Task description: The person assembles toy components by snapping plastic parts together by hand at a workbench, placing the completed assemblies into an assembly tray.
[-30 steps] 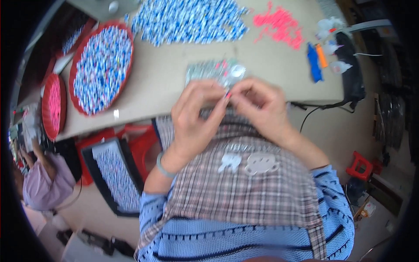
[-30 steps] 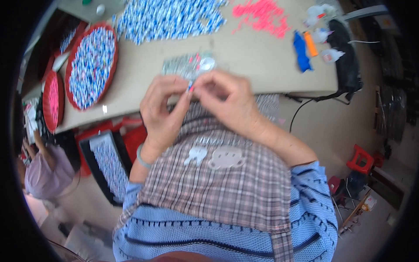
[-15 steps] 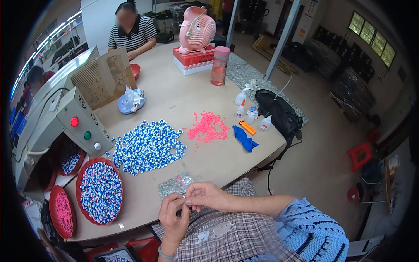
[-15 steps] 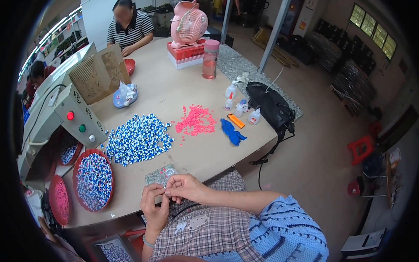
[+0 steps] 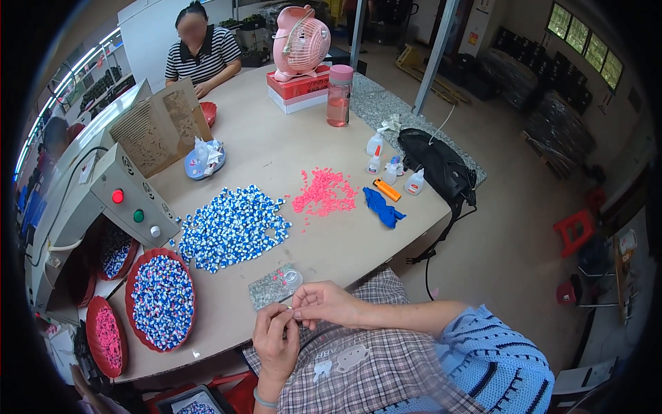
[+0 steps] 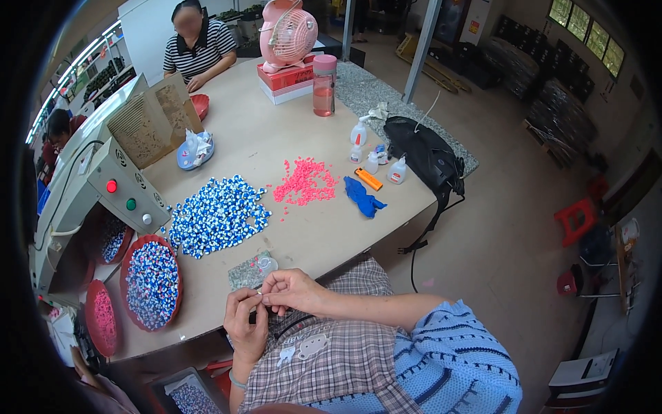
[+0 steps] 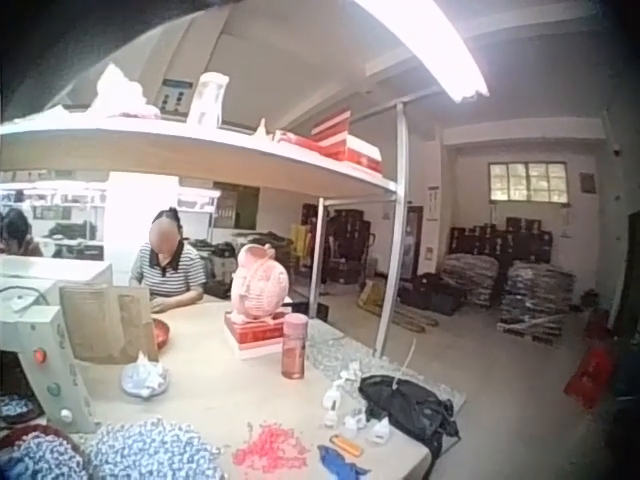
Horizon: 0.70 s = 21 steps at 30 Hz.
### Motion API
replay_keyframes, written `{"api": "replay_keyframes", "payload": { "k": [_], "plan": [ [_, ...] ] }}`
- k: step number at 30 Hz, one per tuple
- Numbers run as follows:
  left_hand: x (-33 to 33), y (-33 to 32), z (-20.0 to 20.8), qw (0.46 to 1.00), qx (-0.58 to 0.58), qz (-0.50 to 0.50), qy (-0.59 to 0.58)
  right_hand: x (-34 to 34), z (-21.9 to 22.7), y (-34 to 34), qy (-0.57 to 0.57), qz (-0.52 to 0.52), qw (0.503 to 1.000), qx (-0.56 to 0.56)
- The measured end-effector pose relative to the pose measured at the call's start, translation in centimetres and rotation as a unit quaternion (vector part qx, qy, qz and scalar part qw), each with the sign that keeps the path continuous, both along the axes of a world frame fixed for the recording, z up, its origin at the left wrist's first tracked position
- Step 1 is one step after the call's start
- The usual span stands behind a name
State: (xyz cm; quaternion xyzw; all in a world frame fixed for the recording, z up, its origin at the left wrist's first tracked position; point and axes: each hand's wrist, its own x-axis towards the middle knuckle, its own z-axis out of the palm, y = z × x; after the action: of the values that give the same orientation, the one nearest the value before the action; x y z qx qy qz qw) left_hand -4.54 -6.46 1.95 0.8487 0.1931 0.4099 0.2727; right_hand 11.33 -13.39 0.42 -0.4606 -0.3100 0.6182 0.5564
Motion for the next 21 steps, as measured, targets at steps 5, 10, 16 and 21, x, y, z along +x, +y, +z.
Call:
{"api": "replay_keyframes", "payload": {
  "k": [5,10,16,21],
  "plan": [
    [0.2,0.1,0.0,1.0,0.011,-0.001,-0.017,0.1,0.2,0.0,-0.017,-0.007,1.0,0.007],
    [0.5,0.6,0.1,1.0,0.014,-0.003,-0.026,0.3,0.9,0.4,-0.033,-0.022,0.999,0.018],
    [0.6,0.9,0.0,0.999,0.032,-0.005,-0.023,0.3,0.5,0.7,-0.001,-0.016,1.0,0.003],
    [0.0,0.6,0.3,1.0,-0.006,0.001,-0.029,0.0,0.4,0.9,-0.01,0.029,1.0,0.008]
  ]
}}
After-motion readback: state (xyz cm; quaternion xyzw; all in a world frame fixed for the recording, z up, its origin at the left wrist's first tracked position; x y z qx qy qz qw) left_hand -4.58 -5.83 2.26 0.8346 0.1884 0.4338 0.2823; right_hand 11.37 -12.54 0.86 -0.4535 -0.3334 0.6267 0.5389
